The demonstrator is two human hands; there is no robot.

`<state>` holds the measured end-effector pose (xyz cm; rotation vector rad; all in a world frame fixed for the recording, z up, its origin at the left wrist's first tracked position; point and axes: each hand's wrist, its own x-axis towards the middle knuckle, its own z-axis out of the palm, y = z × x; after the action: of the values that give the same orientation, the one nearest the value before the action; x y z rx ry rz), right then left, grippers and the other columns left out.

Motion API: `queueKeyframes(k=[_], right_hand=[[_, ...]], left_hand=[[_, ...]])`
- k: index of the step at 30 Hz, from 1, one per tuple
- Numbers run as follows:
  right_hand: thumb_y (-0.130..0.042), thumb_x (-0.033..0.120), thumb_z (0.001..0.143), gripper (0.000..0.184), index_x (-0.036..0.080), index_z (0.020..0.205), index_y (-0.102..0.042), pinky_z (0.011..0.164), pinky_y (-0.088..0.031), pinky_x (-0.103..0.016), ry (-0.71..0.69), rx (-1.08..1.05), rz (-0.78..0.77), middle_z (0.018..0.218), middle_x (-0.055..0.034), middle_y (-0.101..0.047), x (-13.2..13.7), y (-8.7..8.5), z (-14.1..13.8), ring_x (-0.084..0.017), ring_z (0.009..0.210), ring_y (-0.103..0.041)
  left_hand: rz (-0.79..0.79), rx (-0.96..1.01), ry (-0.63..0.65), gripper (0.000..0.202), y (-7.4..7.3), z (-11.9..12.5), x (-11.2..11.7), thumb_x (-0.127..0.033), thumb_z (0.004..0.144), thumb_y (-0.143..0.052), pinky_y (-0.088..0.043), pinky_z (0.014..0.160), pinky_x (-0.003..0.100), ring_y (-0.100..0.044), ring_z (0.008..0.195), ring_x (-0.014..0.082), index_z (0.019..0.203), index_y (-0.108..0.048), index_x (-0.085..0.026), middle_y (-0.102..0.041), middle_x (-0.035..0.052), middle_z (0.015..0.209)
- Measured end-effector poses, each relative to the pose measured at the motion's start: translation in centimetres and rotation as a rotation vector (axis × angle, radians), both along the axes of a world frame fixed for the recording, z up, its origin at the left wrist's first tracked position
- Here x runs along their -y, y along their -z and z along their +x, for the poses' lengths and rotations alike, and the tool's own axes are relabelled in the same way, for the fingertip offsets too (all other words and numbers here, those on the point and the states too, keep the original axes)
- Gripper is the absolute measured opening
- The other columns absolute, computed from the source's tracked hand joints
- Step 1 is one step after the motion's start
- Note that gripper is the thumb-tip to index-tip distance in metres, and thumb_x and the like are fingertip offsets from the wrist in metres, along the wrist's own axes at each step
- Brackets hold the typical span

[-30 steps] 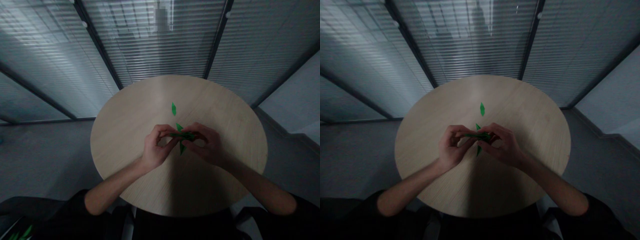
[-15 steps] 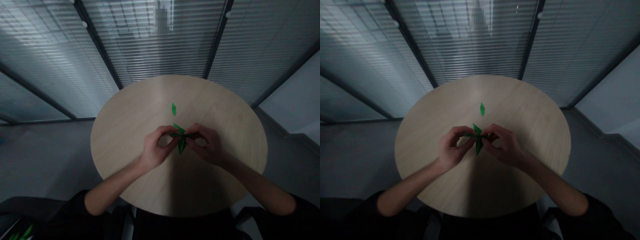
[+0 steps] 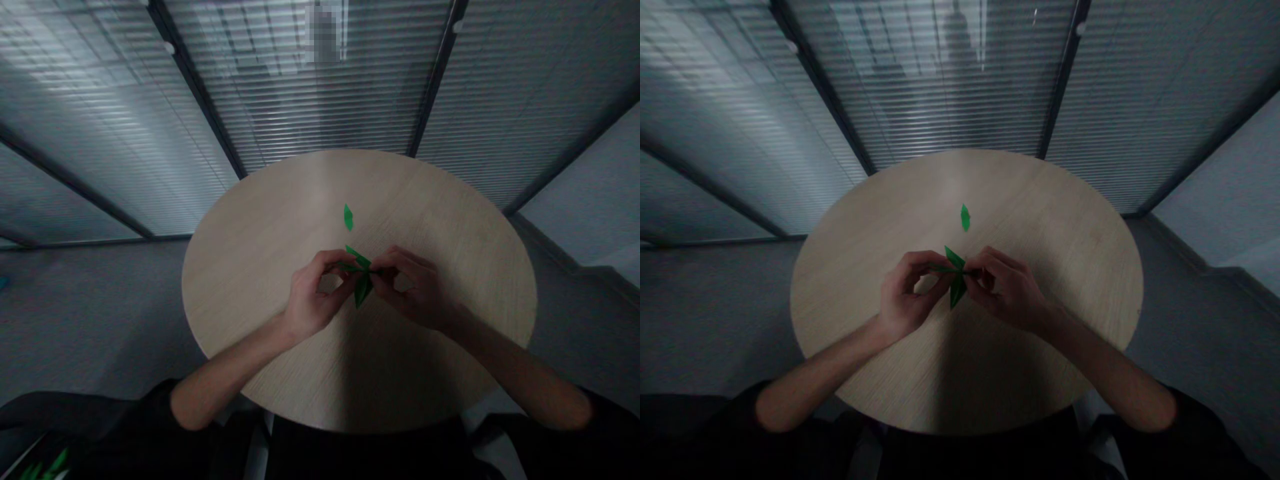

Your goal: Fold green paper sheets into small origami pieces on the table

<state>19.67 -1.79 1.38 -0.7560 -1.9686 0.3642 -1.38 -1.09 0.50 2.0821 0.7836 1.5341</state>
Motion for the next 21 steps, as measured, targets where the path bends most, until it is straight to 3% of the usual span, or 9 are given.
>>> queueKeyframes(k=[14,21], right_hand=[[-0.061,0.016,0.096,0.006,0.021,0.099,-0.059,0.053,-0.043,-0.022,0.010,0.075,0.024,0.079,0.0031,-0.055,0.12,-0.24,-0.06,-0.008,0.058,-0.052],[-0.061,0.019,0.098,0.003,0.021,0.098,-0.059,0.056,-0.044,-0.023,0.015,0.061,0.006,0.079,0.0027,-0.054,-0.07,0.01,0.05,-0.009,0.060,-0.053]], left_hand=[[-0.065,-0.018,0.012,0.028,-0.04,0.01,0.09,-0.013,0.089,-0.076,-0.060,0.068,0.022,-0.071,0.073,0.0119,0.112,-0.062,-0.021,-0.074,0.0004,0.091],[-0.048,-0.067,-0.020,0.029,0.00,-0.20,-0.05,-0.016,0.089,-0.077,-0.057,0.067,0.025,-0.066,0.074,0.0128,0.114,-0.063,-0.021,-0.074,0.0041,0.098]])
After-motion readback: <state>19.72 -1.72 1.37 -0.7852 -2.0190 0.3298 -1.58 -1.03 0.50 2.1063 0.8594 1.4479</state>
